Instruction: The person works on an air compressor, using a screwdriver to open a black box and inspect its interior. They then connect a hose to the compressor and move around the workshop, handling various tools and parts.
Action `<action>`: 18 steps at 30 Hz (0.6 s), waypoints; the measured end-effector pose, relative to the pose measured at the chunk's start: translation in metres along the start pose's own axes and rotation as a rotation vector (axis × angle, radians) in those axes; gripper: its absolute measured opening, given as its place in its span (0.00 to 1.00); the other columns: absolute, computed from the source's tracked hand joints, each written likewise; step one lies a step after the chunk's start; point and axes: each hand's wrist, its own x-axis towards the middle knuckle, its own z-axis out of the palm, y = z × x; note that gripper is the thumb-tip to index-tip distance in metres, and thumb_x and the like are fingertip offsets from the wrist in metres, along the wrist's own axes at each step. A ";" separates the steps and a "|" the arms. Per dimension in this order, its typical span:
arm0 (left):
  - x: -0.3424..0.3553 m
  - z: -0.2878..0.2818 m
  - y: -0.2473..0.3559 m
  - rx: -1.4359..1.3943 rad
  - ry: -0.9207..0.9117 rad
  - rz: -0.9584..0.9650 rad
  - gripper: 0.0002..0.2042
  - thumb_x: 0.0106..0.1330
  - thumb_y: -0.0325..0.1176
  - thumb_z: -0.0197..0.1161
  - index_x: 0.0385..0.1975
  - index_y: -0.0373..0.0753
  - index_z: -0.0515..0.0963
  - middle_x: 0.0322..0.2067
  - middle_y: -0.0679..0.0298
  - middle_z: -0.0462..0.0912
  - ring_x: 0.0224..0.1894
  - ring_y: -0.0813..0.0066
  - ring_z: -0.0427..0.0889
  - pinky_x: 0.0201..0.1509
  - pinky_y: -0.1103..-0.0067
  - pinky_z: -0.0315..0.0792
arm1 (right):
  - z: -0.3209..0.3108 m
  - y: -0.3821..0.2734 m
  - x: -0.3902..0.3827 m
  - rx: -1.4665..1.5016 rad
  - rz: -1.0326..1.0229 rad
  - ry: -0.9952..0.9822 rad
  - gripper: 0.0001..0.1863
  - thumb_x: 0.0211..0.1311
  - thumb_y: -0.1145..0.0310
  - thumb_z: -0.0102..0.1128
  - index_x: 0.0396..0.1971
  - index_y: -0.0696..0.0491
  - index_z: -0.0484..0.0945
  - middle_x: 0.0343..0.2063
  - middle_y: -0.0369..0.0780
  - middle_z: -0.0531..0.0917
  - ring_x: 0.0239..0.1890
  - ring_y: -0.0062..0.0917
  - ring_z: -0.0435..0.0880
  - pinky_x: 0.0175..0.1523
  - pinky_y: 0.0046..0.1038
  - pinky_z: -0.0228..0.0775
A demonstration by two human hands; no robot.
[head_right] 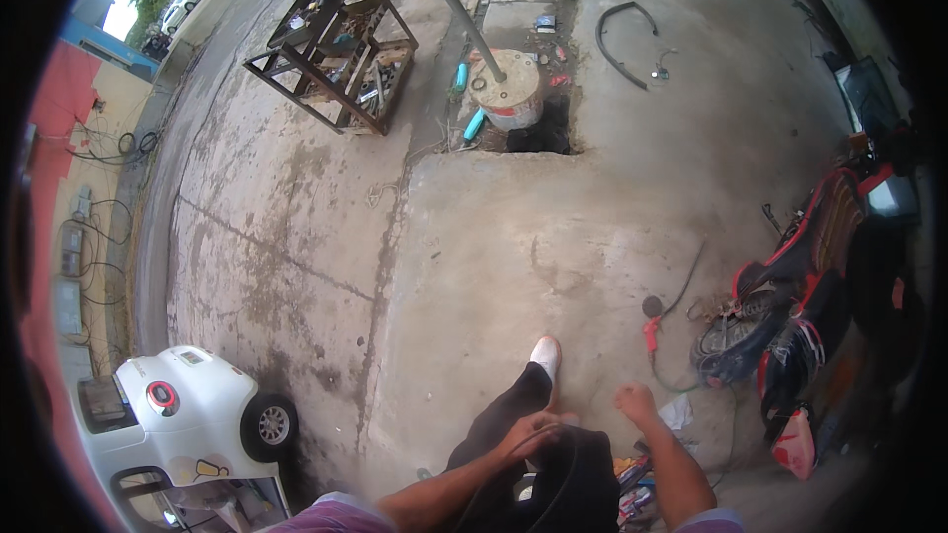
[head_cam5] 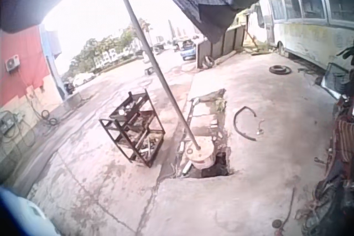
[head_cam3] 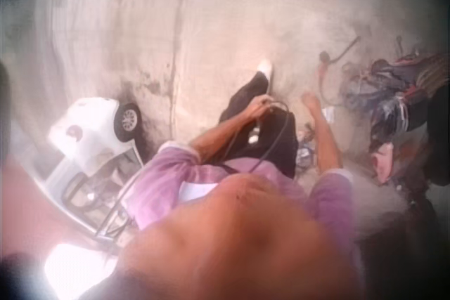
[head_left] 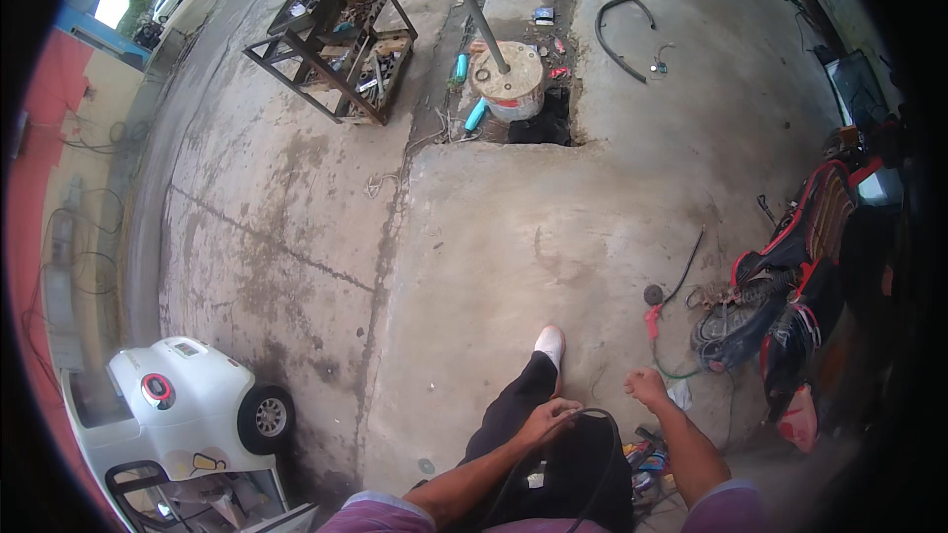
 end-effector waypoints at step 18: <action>-0.112 -0.203 -0.082 -0.651 0.579 0.004 0.11 0.75 0.35 0.61 0.48 0.36 0.79 0.38 0.59 0.87 0.37 0.70 0.87 0.39 0.77 0.82 | 0.091 -0.024 -0.096 -0.151 0.271 0.013 0.09 0.69 0.68 0.58 0.38 0.58 0.81 0.31 0.41 0.87 0.26 0.25 0.85 0.27 0.27 0.76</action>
